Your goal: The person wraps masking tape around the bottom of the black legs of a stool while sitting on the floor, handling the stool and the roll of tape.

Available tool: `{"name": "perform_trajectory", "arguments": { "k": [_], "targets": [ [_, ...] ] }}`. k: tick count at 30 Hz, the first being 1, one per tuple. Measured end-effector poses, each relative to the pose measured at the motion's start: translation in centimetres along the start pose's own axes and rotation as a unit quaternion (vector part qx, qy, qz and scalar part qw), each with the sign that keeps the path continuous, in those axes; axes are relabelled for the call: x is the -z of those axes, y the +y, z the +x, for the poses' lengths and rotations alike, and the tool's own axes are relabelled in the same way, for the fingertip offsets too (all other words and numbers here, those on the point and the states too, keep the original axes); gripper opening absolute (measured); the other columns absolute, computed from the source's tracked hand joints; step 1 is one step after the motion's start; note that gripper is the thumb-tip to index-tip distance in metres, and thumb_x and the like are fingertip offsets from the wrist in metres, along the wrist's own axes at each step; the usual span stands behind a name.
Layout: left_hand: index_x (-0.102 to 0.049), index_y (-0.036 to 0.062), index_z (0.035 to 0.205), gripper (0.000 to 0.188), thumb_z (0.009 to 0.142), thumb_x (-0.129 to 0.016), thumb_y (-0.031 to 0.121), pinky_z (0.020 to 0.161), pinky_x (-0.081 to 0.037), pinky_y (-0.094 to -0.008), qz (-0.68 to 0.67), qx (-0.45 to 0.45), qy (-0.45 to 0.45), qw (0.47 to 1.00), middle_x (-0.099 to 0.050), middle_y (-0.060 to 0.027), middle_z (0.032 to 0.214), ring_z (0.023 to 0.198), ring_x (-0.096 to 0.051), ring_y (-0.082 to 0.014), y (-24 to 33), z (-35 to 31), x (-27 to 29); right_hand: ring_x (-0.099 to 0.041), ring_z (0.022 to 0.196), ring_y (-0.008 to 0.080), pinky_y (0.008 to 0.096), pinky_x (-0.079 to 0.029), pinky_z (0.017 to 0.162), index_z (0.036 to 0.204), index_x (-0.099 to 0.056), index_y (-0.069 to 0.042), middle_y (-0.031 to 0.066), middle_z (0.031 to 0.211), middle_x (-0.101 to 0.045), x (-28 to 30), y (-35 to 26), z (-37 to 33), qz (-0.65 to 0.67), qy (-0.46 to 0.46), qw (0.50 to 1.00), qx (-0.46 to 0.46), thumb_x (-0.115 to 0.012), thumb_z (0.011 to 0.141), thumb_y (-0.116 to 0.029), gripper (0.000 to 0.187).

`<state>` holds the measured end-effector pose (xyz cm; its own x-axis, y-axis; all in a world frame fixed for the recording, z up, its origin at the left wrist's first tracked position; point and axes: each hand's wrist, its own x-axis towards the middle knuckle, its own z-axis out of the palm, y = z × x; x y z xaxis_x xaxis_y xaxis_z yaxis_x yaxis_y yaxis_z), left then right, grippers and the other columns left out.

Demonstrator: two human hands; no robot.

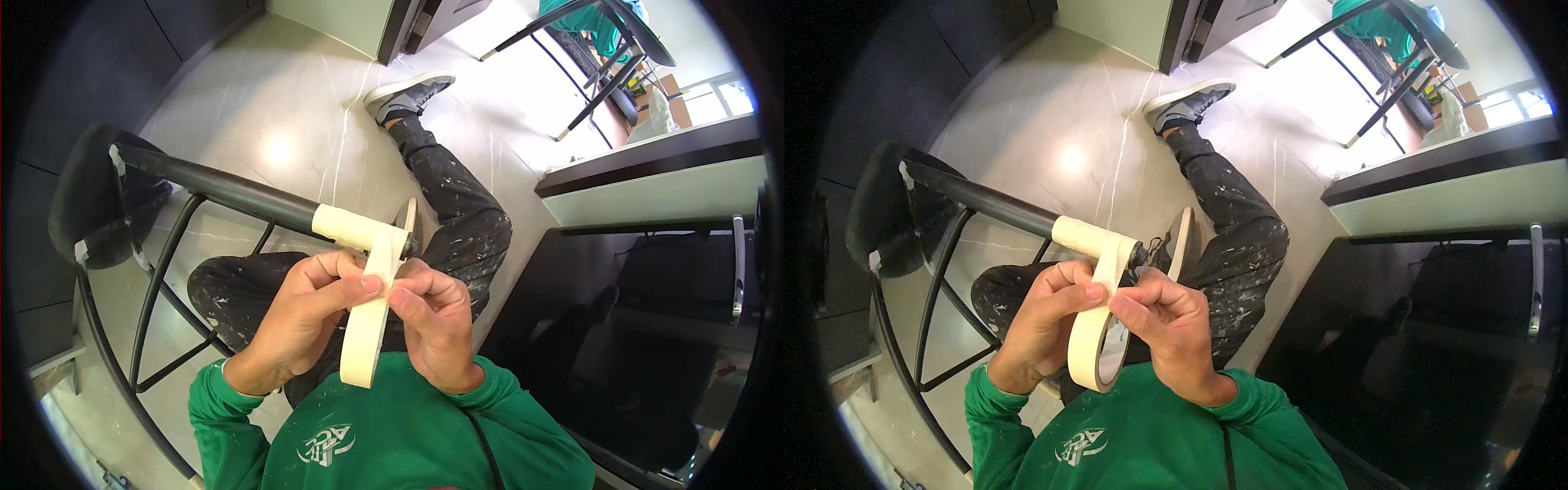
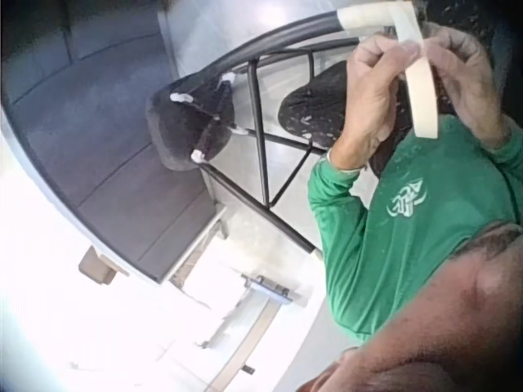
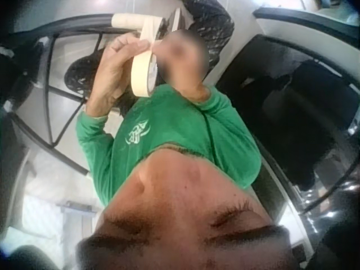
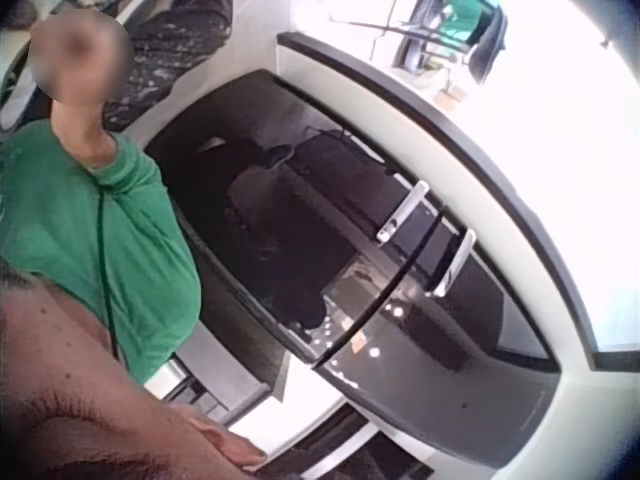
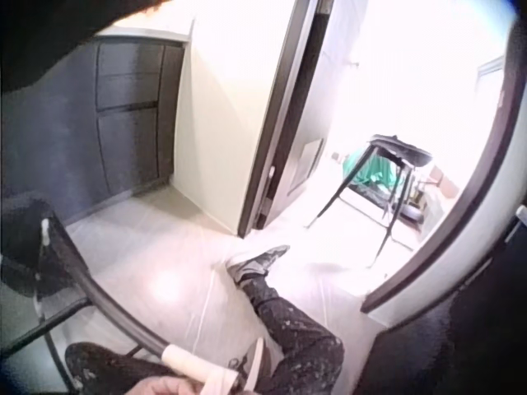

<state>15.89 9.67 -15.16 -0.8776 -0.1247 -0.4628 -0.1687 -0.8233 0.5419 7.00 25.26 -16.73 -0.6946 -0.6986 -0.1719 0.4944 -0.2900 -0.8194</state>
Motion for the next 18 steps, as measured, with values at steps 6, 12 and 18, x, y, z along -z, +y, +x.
{"name": "perform_trajectory", "arguments": {
  "k": [6,12,18],
  "targets": [
    [-0.066,0.0074,0.085,0.014,0.095,-0.074,0.013,0.084,-0.048,-0.0281,0.026,0.004,0.009,1.0,-0.068,-0.0024,0.092,0.088,-0.062,-0.0101,-0.2,0.2,0.1,-0.058,0.083,0.0058,0.0228,-0.046,0.078,0.099,-0.076,0.003,-0.0014,0.086,-0.062,0.6,-0.3,0.5,-0.005,-0.015,1.0,-0.011,-0.073,0.095,-0.002,0.007],
    [-0.065,0.0079,0.085,0.016,0.096,-0.073,0.016,0.083,-0.048,-0.0278,0.03,0.004,0.023,0.999,-0.067,-0.0016,0.091,0.087,-0.061,-0.0098,2.3,-0.1,-2.2,-0.063,0.094,0.0075,0.0245,-0.05,0.087,0.1,-0.075,0.001,0.0026,0.098,-0.071,-0.6,-1.9,1.2,0.083,-0.015,0.995,-0.058,-0.07,0.096,-0.003,0.007],
    [-0.065,0.0084,0.085,0.019,0.098,-0.071,0.021,0.078,-0.046,-0.0272,0.013,0.033,0.031,0.999,-0.065,-0.0002,0.087,0.081,-0.057,-0.0086,2.8,-0.5,-3.1,-0.065,0.098,0.0099,0.0268,-0.051,0.092,0.106,-0.073,0.001,0.0045,0.103,-0.073,-0.9,-2.8,0.9,0.143,-0.015,0.984,-0.108,-0.067,0.099,-0.004,0.01]
  ]
}}
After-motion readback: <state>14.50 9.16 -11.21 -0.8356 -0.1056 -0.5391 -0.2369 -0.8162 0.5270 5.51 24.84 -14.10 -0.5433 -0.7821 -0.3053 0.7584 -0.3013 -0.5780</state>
